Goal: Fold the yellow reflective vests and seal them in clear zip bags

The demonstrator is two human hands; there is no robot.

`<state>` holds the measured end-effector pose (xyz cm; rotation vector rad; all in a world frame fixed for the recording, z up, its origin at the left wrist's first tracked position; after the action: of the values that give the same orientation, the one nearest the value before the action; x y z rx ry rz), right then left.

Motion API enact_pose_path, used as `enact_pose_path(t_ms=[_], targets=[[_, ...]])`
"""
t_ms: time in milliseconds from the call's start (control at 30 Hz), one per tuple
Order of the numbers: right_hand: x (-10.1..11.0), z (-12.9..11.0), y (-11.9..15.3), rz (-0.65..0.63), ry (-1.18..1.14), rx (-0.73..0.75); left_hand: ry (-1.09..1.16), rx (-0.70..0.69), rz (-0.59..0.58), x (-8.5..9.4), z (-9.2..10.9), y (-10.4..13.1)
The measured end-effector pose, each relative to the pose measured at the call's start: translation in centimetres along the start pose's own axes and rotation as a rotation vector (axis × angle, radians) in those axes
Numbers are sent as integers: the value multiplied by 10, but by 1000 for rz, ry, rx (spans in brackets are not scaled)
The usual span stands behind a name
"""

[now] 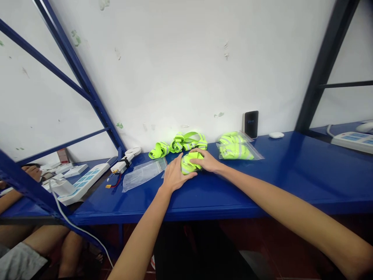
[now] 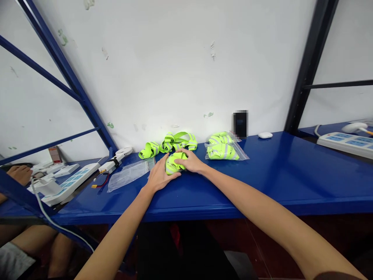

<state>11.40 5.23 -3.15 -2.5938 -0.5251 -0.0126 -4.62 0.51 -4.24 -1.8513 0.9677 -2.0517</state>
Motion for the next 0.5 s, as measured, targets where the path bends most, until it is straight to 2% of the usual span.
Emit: enact_pose_path(t_ms=[100, 400, 500], targets=[[1, -3, 2, 22, 34, -11, -12, -28, -40, -1, 4, 1], [-10, -9, 10, -18, 387, 44, 45, -74, 21, 2, 14, -4], [-13, -13, 12, -89, 331, 129, 169, -111, 9, 2, 13, -3]])
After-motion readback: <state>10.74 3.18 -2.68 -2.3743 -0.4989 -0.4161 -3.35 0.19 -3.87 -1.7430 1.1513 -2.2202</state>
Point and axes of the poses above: each hand's wrist, its own y-axis away from the middle knuckle, its own x-axis out of the back of the hand, z = x × y, the point moved 5 cm from there along -y, towards the middle knuckle, and after that the axes turned 14 degrees about -y, right-handed, at the moved point
